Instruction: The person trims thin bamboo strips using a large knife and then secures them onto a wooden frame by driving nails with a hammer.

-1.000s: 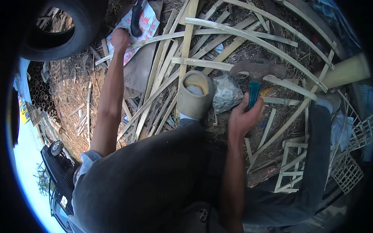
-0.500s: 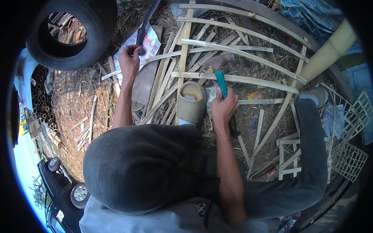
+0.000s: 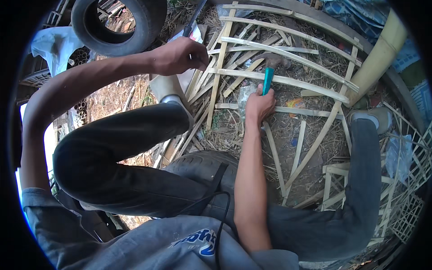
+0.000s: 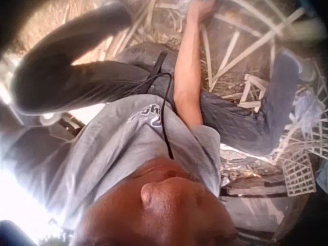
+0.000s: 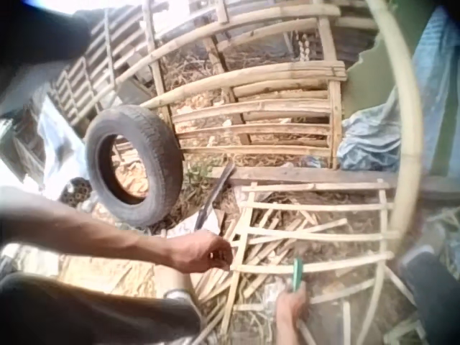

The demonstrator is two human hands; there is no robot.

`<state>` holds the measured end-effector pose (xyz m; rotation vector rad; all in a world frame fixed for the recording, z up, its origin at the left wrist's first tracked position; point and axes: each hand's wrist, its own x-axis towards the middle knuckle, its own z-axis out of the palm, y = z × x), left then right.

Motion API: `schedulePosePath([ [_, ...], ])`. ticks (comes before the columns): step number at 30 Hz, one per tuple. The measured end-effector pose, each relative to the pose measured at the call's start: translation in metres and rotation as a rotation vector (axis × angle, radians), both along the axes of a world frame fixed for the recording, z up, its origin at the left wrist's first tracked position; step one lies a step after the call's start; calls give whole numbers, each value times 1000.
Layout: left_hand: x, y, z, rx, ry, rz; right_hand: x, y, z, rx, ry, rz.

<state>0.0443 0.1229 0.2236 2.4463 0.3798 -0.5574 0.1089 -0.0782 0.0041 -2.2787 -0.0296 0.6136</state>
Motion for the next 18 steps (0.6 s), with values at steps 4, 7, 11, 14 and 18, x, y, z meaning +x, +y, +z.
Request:
schedulePosePath([
  [4,52,-33,-79,-74,-68,184,1,-15,1,115,78,-38],
  [7,74,-74,-138,-390,-300,623,12,-40,1,179,32,-106],
  [11,29,-69,-162,-706,-554,1220,19,-35,13,239,-30,-140],
  [14,-13,-9,-197,-521,-676,1465,25,-34,22,319,31,-180],
  [18,-73,114,-235,-243,-686,1629,13,-35,16,329,15,-161],
])
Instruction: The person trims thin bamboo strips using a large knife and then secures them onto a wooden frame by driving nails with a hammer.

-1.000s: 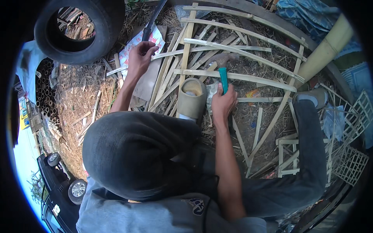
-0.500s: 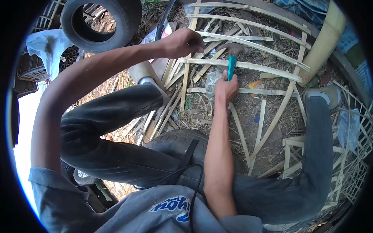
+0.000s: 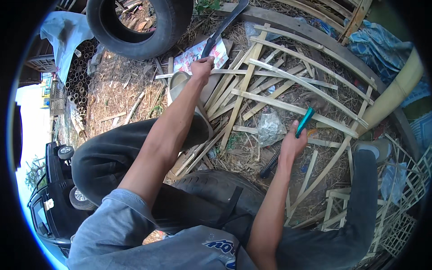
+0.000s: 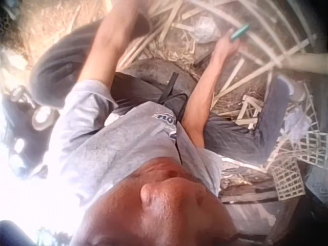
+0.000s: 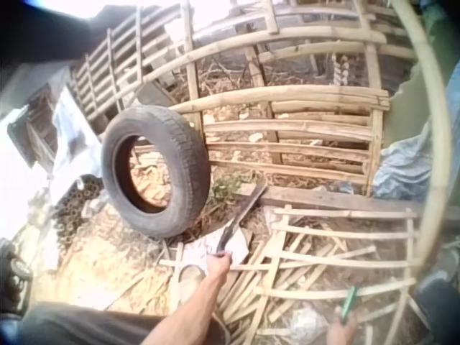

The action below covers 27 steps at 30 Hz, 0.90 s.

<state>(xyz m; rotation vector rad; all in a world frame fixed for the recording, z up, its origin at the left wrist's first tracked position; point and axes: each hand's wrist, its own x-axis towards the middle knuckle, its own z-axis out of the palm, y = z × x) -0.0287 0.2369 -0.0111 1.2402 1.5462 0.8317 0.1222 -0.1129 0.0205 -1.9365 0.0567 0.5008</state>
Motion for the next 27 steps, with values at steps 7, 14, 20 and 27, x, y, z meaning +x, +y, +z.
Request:
schedulePosePath([
  [7,-52,73,-44,-86,56,-92,-17,0,4,-280,0,109],
  [14,-40,73,-34,-157,-116,-266,-18,12,-10,-181,95,73],
  [20,-44,73,-28,-147,-74,-346,-20,15,-6,-129,130,66],
  [27,-24,31,1,-81,-81,-173,-18,6,6,-147,45,69],
])
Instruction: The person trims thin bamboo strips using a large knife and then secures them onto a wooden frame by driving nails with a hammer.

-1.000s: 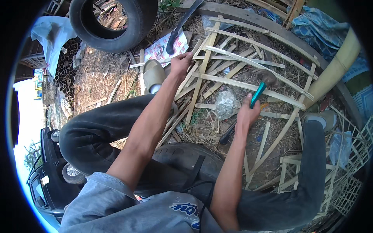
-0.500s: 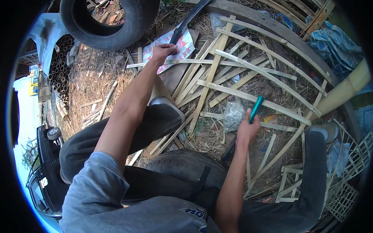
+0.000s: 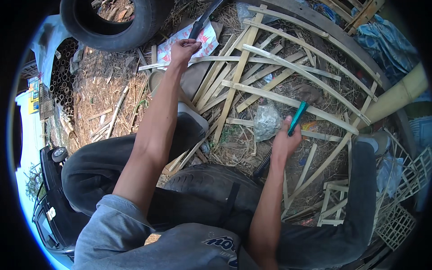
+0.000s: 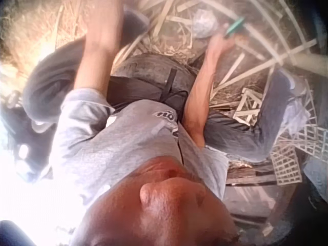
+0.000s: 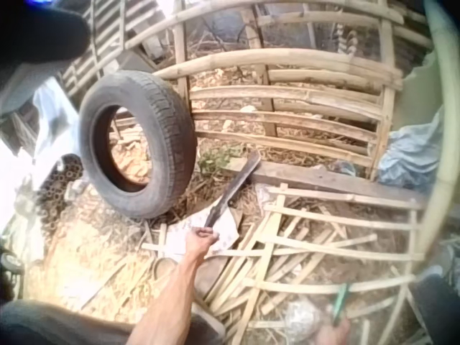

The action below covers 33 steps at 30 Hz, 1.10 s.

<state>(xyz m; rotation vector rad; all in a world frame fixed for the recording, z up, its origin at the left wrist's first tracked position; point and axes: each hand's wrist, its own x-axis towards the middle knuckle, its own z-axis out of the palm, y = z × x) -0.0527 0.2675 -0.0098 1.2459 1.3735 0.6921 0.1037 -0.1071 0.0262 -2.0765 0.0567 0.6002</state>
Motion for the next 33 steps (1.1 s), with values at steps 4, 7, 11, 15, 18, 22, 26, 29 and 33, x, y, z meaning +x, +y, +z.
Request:
schedulePosePath([
  [4,52,-68,6,91,21,28,11,-3,3,101,-11,-21],
  [7,72,-132,7,144,-23,29,16,-1,11,43,47,13],
  [11,80,-156,9,199,50,-183,7,6,2,62,26,52],
  [15,103,-164,36,144,77,-435,11,14,-18,81,7,18],
  [18,106,-159,63,129,147,-643,13,14,-14,109,-9,4],
  [22,107,-116,84,82,151,-728,18,5,-20,-15,110,93],
  [26,114,-163,49,132,-120,-450,-1,21,-13,-35,30,3],
  [29,105,-231,22,168,-166,-266,-14,36,-3,-60,-24,-36],
  [33,100,-288,2,-33,-295,-122,-14,42,-3,-56,-75,-7],
])
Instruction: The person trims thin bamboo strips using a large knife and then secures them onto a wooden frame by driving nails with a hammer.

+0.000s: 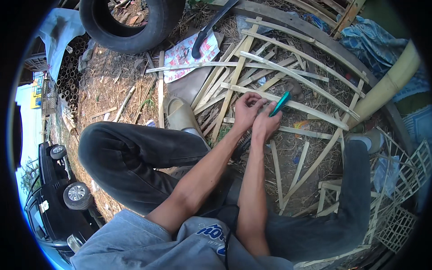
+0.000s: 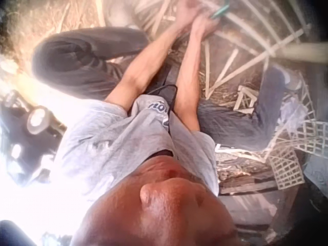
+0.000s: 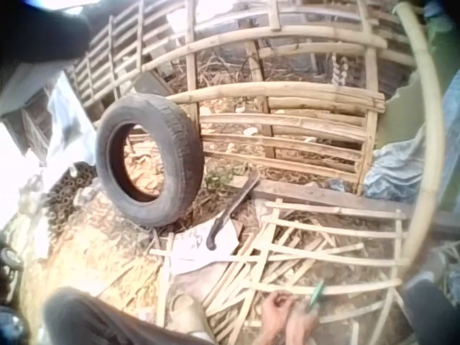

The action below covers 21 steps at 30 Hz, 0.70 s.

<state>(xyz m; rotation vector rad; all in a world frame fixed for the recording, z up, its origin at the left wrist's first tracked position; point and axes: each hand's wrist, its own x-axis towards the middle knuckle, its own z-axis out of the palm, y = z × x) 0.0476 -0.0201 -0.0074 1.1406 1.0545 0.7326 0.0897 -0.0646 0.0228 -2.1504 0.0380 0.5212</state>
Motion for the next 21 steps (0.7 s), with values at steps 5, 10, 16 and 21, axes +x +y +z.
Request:
schedulePosePath([
  [5,10,-11,-9,-19,-23,123,4,0,-18,-47,-68,71],
  [10,5,16,-1,-158,-171,270,-17,49,39,-93,-628,236],
  [16,-26,129,29,-61,-244,701,-21,178,47,268,-258,661],
  [21,-66,221,14,6,-214,961,-18,312,4,167,-893,1131],
])
